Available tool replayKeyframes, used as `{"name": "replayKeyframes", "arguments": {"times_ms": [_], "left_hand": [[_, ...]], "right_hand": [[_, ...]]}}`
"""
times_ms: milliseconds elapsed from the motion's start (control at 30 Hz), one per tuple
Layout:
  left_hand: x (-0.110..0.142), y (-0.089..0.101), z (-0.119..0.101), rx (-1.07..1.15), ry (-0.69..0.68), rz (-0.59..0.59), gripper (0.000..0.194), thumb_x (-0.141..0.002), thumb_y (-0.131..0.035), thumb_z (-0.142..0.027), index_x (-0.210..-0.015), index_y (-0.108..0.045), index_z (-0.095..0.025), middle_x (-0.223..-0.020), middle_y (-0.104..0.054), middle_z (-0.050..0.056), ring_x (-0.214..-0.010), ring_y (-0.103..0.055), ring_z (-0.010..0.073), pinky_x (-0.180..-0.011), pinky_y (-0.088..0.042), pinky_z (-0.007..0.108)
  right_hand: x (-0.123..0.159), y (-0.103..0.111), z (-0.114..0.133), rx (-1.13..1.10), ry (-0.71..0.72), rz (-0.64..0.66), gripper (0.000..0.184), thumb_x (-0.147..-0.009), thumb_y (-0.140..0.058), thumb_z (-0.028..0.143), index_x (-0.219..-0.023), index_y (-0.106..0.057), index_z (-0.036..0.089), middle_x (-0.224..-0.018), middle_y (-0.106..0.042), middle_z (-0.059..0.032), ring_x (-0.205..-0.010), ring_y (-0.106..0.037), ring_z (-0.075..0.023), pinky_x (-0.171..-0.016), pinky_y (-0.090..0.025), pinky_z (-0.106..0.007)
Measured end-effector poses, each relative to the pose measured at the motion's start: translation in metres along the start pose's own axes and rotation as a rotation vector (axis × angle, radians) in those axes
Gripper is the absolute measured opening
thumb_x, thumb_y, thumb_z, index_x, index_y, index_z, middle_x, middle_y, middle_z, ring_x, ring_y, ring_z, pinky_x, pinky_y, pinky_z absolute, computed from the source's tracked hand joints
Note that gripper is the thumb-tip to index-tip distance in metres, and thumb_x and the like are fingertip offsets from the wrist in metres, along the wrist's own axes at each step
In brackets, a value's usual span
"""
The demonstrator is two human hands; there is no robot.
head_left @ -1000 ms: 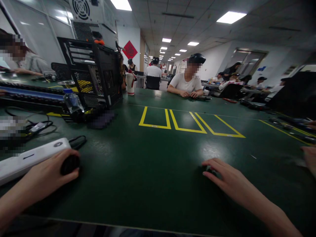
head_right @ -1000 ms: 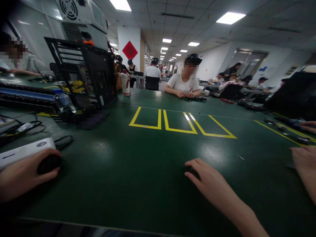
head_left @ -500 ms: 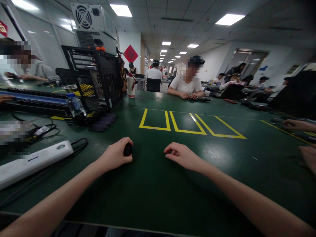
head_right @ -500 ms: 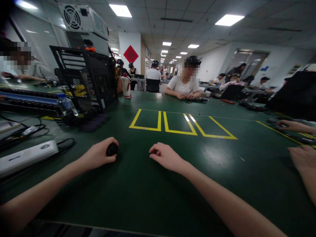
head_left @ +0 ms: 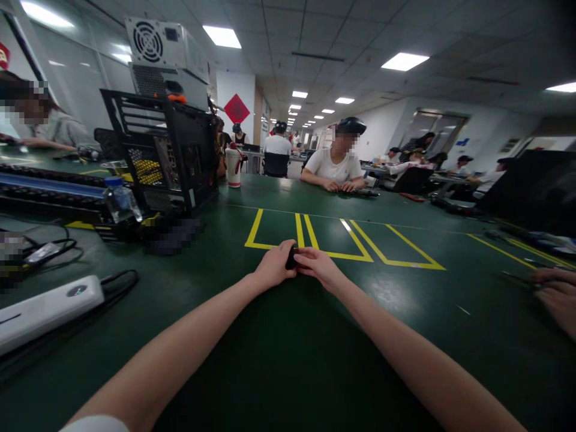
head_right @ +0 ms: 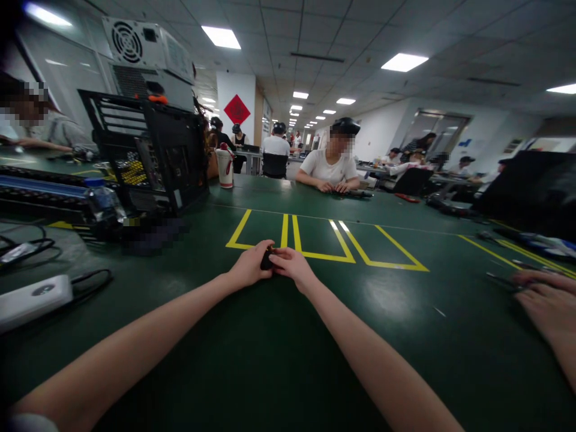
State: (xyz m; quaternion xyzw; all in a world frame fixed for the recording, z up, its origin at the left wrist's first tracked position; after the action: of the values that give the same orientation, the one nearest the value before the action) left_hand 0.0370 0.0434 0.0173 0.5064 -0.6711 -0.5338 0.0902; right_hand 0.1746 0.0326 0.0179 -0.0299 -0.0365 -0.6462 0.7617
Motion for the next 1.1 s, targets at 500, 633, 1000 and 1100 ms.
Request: {"name": "replayKeyframes", "arguments": {"times_ms": [500, 633, 1000, 1100], "left_hand": [[0.025, 0.008, -0.004, 0.06, -0.233, -0.004, 0.059, -0.071, -0.06, -0.023, -0.121, -0.028, -0.018, -0.118, -0.043, 0.01, -0.109, -0.045, 0.0236, -0.094, -0.037, 0.04], [0.026, 0.009, -0.005, 0.03, -0.273, -0.017, 0.067, -0.072, -0.06, -0.024, -0.126, -0.021, -0.019, -0.123, -0.04, 0.011, -0.113, -0.041, 0.0238, -0.096, -0.035, 0.04], [0.029, 0.009, -0.01, -0.177, -0.24, -0.094, 0.058, -0.072, -0.061, -0.031, -0.12, -0.029, -0.021, -0.12, -0.045, 0.009, -0.116, -0.032, 0.0327, -0.093, -0.028, 0.051], [0.028, 0.008, -0.01, -0.086, -0.314, -0.075, 0.054, -0.073, -0.057, -0.024, -0.118, -0.028, -0.019, -0.118, -0.043, 0.011, -0.118, -0.033, 0.0272, -0.097, -0.029, 0.046]], "right_hand": [[0.029, -0.008, -0.009, 0.185, 0.428, 0.041, 0.029, -0.07, -0.06, 0.021, -0.098, -0.052, 0.019, -0.102, -0.057, -0.0027, -0.094, -0.055, -0.0139, -0.09, -0.042, -0.032], [0.032, -0.01, -0.008, 0.13, 0.429, 0.077, 0.026, -0.071, -0.06, 0.023, -0.095, -0.052, 0.02, -0.101, -0.056, -0.0017, -0.098, -0.054, -0.0133, -0.093, -0.04, -0.03], [0.026, -0.013, -0.014, 0.105, 0.449, -0.001, 0.028, -0.071, -0.059, 0.026, -0.098, -0.052, 0.022, -0.1, -0.055, -0.003, -0.097, -0.053, -0.0156, -0.082, -0.046, -0.032], [0.027, -0.013, -0.014, 0.109, 0.449, 0.004, 0.027, -0.072, -0.058, 0.027, -0.098, -0.052, 0.023, -0.1, -0.056, -0.0025, -0.097, -0.053, -0.0155, -0.084, -0.045, -0.032]]}}
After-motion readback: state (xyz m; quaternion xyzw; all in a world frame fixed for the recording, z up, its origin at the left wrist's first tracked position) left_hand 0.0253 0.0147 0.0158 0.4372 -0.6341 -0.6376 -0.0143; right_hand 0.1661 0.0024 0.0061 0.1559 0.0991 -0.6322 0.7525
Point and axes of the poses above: each hand's wrist, its own x-axis away from the middle knuckle, its own y-axis out of the back of the hand, z = x × y, the point moved 2 cm from there along -x, towards the middle knuckle
